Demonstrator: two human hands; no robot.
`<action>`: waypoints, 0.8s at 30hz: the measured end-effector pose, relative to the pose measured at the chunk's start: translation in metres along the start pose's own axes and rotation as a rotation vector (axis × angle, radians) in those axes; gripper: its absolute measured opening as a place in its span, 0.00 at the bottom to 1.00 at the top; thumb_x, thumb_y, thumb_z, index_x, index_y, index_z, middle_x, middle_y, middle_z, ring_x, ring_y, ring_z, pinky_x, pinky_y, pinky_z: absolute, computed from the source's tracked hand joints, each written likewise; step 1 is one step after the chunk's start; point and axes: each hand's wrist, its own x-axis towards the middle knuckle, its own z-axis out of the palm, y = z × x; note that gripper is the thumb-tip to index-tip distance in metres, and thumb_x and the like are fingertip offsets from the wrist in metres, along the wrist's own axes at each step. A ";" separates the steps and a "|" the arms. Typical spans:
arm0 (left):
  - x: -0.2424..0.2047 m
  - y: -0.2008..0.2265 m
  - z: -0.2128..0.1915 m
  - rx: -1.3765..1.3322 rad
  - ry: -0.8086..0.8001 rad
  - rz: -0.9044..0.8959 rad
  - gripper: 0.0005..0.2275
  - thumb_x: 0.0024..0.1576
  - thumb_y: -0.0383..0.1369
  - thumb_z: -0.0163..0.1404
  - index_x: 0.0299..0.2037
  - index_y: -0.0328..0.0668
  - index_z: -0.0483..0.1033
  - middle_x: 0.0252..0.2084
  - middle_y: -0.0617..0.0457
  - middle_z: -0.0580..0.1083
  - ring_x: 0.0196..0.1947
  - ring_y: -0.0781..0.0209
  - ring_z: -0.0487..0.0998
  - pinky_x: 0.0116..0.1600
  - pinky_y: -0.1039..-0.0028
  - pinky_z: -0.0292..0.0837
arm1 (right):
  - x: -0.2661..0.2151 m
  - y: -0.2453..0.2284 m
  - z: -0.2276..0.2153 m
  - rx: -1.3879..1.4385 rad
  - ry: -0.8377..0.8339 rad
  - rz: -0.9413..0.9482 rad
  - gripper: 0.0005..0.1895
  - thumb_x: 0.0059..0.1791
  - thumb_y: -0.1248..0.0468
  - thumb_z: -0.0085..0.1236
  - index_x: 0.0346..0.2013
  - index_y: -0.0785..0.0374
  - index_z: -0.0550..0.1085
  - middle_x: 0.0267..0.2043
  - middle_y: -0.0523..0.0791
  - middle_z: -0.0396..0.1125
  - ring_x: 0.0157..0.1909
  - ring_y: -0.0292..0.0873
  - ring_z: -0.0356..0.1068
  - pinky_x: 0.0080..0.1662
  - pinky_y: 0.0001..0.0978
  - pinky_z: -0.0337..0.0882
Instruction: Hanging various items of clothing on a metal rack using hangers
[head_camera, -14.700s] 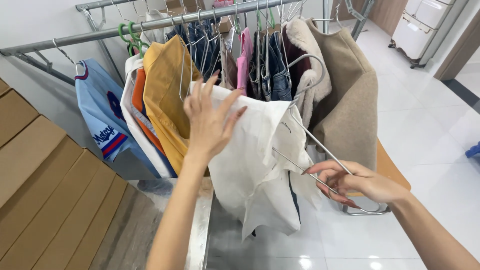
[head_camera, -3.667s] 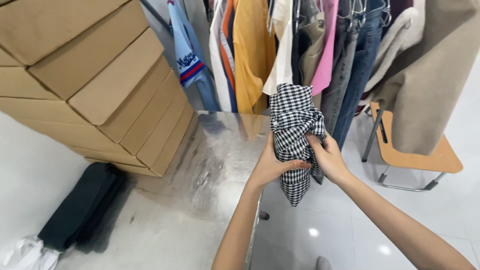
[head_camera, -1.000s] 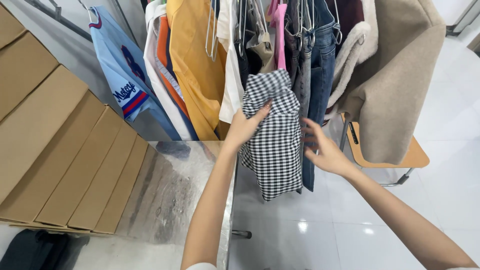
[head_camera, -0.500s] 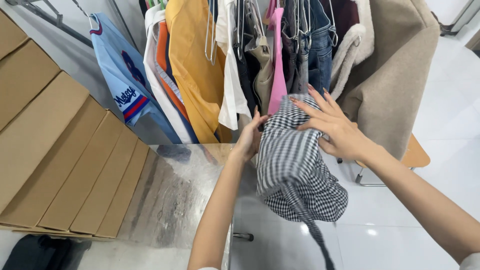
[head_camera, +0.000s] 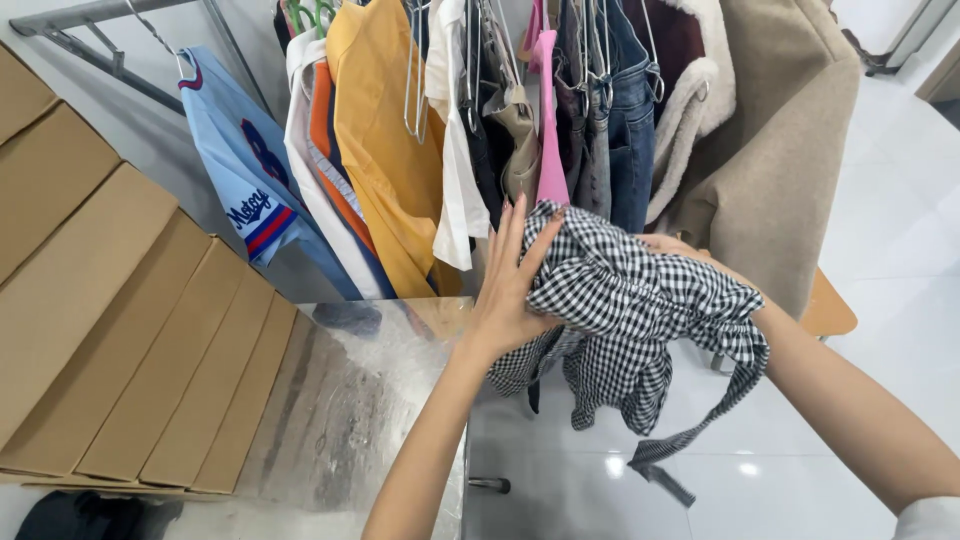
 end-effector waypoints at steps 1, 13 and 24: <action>0.005 0.005 -0.002 -0.001 -0.001 0.003 0.57 0.43 0.27 0.74 0.84 0.63 0.49 0.88 0.40 0.36 0.84 0.24 0.32 0.80 0.32 0.31 | -0.003 0.000 0.001 0.000 0.003 -0.002 0.32 0.59 0.55 0.50 0.77 0.64 0.63 0.70 0.59 0.66 0.61 0.60 0.71 0.59 0.55 0.70; 0.022 -0.017 0.013 -0.218 0.077 -0.297 0.12 0.59 0.41 0.62 0.29 0.52 0.72 0.18 0.62 0.70 0.19 0.67 0.67 0.29 0.77 0.67 | -0.055 -0.010 0.022 -0.402 -0.056 0.046 0.36 0.59 0.50 0.45 0.82 0.52 0.54 0.84 0.52 0.50 0.83 0.58 0.49 0.80 0.54 0.48; 0.029 -0.027 -0.004 -0.741 0.413 -0.718 0.36 0.62 0.52 0.60 0.74 0.35 0.64 0.69 0.37 0.70 0.70 0.44 0.69 0.68 0.54 0.68 | -0.095 -0.025 -0.012 -0.001 -0.014 -0.264 0.12 0.53 0.73 0.60 0.51 0.72 0.81 0.29 0.56 0.76 0.28 0.48 0.76 0.33 0.40 0.80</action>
